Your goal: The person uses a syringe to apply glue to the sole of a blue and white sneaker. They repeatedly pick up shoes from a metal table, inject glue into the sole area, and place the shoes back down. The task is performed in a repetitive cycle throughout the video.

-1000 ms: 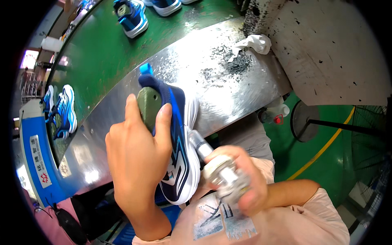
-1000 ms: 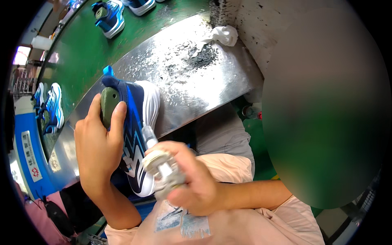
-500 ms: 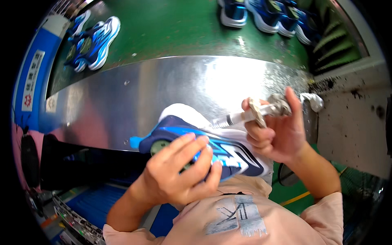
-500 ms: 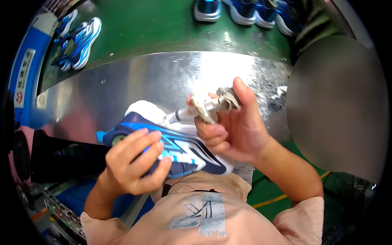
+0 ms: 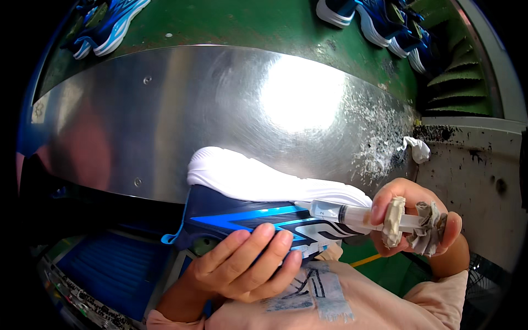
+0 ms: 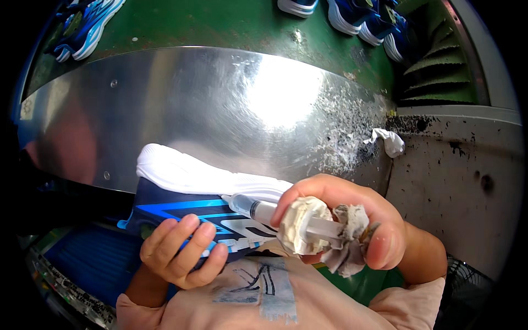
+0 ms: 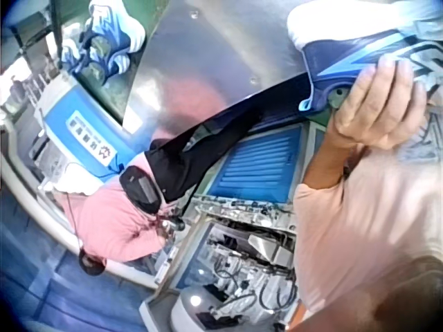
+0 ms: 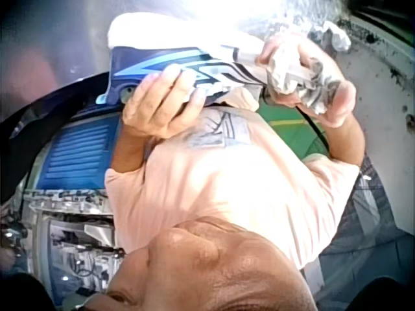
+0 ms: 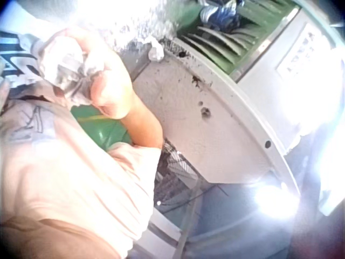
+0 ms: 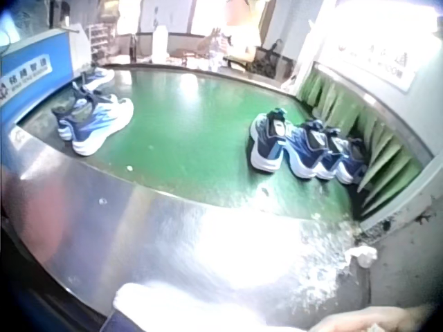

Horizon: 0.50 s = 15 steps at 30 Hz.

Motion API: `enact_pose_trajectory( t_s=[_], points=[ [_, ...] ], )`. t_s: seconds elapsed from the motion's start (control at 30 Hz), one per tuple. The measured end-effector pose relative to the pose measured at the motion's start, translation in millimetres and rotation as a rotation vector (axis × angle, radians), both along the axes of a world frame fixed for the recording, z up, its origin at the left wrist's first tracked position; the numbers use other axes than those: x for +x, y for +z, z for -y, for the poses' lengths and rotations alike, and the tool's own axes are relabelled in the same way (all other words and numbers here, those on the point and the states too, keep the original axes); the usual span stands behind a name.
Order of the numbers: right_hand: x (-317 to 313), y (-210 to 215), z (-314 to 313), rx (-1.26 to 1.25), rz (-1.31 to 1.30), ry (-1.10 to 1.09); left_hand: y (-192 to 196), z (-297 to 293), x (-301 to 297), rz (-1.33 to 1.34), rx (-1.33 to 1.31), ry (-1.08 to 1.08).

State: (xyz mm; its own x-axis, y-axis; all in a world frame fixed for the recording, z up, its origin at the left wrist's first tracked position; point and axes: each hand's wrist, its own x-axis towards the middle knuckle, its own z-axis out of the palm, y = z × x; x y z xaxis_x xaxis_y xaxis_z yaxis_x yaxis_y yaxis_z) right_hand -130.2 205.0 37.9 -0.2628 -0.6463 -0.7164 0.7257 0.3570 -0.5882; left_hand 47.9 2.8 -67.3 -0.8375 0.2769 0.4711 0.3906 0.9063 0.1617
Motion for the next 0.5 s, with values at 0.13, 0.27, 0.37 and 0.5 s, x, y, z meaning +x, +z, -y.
enact_pose_trajectory(
  t_s=[0.13, 0.27, 0.37, 0.5],
  points=[
    [6.9, 5.8, -21.3, -0.003, 0.011, -0.054, -1.3, -4.1, 3.6, 0.003, 0.024, 0.034],
    [20.1, -12.0, -60.1, -0.345, -0.025, -0.165, -3.6, -8.0, 1.1, -0.054, -0.033, 0.077],
    [27.8, -7.8, -75.3, -0.285, -0.054, -0.184, -7.1, -9.8, 3.4, -0.091, -0.064, 0.120],
    [39.8, -18.3, -102.3, -0.291, -0.042, -0.266, -2.1, -11.9, -2.7, -0.092, -0.091, 0.120]
  ],
)
